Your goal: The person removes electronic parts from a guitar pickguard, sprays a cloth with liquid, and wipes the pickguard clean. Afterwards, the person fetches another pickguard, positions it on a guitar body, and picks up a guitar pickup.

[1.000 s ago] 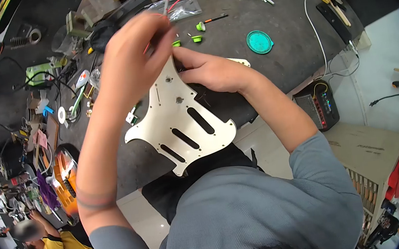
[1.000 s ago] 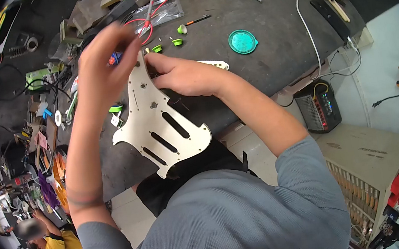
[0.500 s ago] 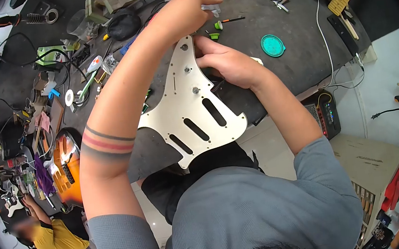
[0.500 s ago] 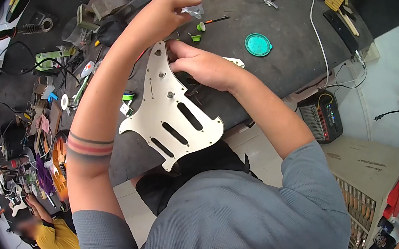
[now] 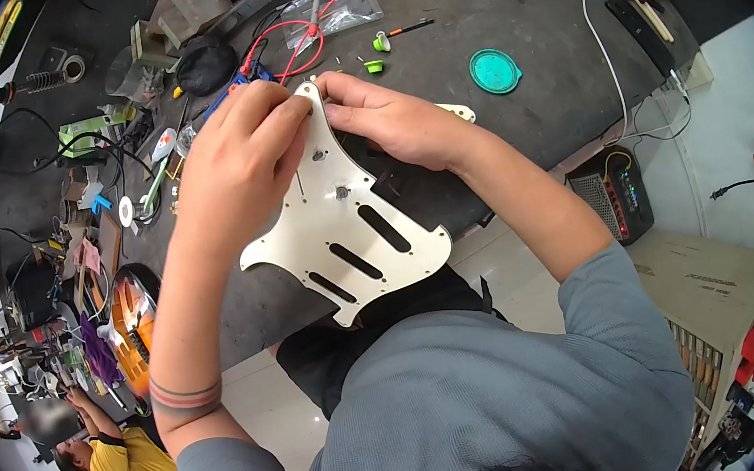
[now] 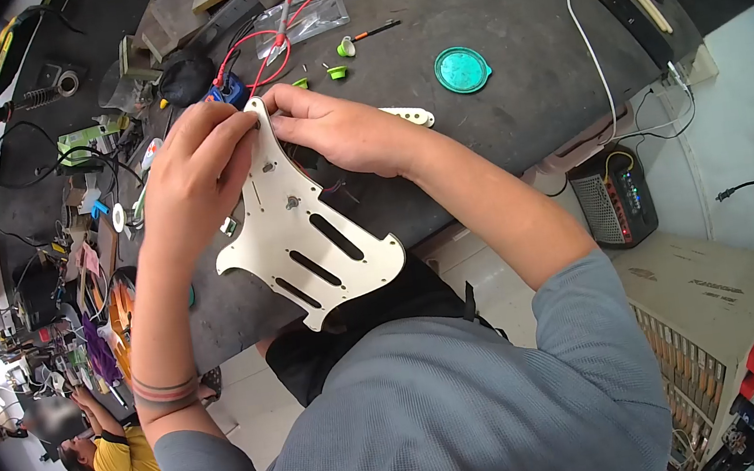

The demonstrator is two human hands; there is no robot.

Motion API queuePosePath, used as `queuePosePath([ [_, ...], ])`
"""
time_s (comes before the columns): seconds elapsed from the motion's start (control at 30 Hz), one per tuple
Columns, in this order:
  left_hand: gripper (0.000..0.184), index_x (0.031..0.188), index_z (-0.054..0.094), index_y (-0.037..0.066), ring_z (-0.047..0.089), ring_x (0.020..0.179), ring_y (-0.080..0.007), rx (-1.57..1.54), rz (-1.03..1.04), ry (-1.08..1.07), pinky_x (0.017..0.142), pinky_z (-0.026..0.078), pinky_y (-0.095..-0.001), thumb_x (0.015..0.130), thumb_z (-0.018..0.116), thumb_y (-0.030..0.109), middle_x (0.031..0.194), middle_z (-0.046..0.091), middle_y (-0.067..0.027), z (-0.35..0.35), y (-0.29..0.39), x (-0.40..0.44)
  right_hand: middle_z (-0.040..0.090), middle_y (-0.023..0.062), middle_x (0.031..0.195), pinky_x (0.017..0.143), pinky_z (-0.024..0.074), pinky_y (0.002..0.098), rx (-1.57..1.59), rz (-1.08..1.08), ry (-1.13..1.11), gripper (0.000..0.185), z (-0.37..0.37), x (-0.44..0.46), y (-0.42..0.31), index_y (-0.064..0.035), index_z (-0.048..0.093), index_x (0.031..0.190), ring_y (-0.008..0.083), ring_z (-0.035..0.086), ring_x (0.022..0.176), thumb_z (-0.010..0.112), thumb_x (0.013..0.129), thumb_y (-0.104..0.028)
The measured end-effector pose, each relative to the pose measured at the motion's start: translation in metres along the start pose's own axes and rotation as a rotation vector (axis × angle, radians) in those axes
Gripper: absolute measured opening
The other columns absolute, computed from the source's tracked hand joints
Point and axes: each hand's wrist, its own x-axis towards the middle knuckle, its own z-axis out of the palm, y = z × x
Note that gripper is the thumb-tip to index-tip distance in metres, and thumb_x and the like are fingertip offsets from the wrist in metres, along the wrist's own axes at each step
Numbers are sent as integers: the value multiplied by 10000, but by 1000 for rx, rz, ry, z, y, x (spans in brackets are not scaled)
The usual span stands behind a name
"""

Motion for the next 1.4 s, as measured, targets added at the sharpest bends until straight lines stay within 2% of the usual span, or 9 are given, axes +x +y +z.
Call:
queuePosePath([
  [0.27,197,1059,668,34,705,924,-333,158,159,-154,793,602,-450,902,779,78,991,648,-103,-4,-11,15,677,27,1298,1104,473,299,-14,8,23,363,0,3,4,-56,596,1469,103,606,1220,488,1203,-279],
  [0.4,157,941,600,23,706,898,-358,137,-20,-144,784,589,-481,921,749,68,941,646,-136,8,-3,13,678,45,1303,1080,504,312,-14,95,100,370,5,-1,-5,-50,584,1492,115,627,1203,477,1208,-262],
  [0.67,197,852,638,1,720,840,-377,136,-294,-136,749,582,-488,947,723,150,852,696,-160,16,12,16,670,53,1375,1145,471,317,-7,-30,88,362,6,2,7,-40,593,1471,118,602,1298,455,1209,-249],
  [0.77,193,878,661,13,726,831,-368,198,-254,-215,748,589,-475,962,731,173,839,688,-149,14,9,16,659,-94,1190,726,386,182,-45,21,80,355,4,2,7,-146,607,1495,-34,500,900,502,1199,-313],
  [0.83,163,925,676,30,727,866,-344,231,-209,-173,769,597,-461,964,744,173,876,682,-133,12,8,9,677,54,1383,1119,487,313,-23,66,93,386,10,-1,-3,-40,585,1498,117,615,1285,461,1206,-260],
  [1.07,186,1039,680,62,703,1008,-266,230,36,-119,829,616,-410,909,795,128,1027,657,-73,2,-2,-1,702,34,1348,1071,511,300,73,67,84,389,2,4,13,-67,601,1504,107,643,1244,481,1202,-279],
  [1.17,189,1009,684,52,712,984,-274,242,59,-120,822,623,-402,891,805,136,997,665,-75,6,-6,-1,701,33,1358,1075,510,300,94,78,80,396,1,4,13,-68,597,1515,107,643,1249,485,1201,-282],
  [1.27,166,977,689,56,717,966,-274,272,71,-168,809,624,-404,899,803,148,969,667,-72,8,-7,4,692,38,1387,1093,506,303,102,52,78,404,3,4,14,-63,585,1529,110,635,1275,485,1202,-278],
  [1.4,140,954,690,62,724,963,-275,269,-119,-298,793,620,-409,919,785,159,964,679,-67,18,-7,11,671,50,1433,1117,500,305,115,62,94,407,5,6,13,-57,571,1541,114,616,1328,481,1202,-264],
])
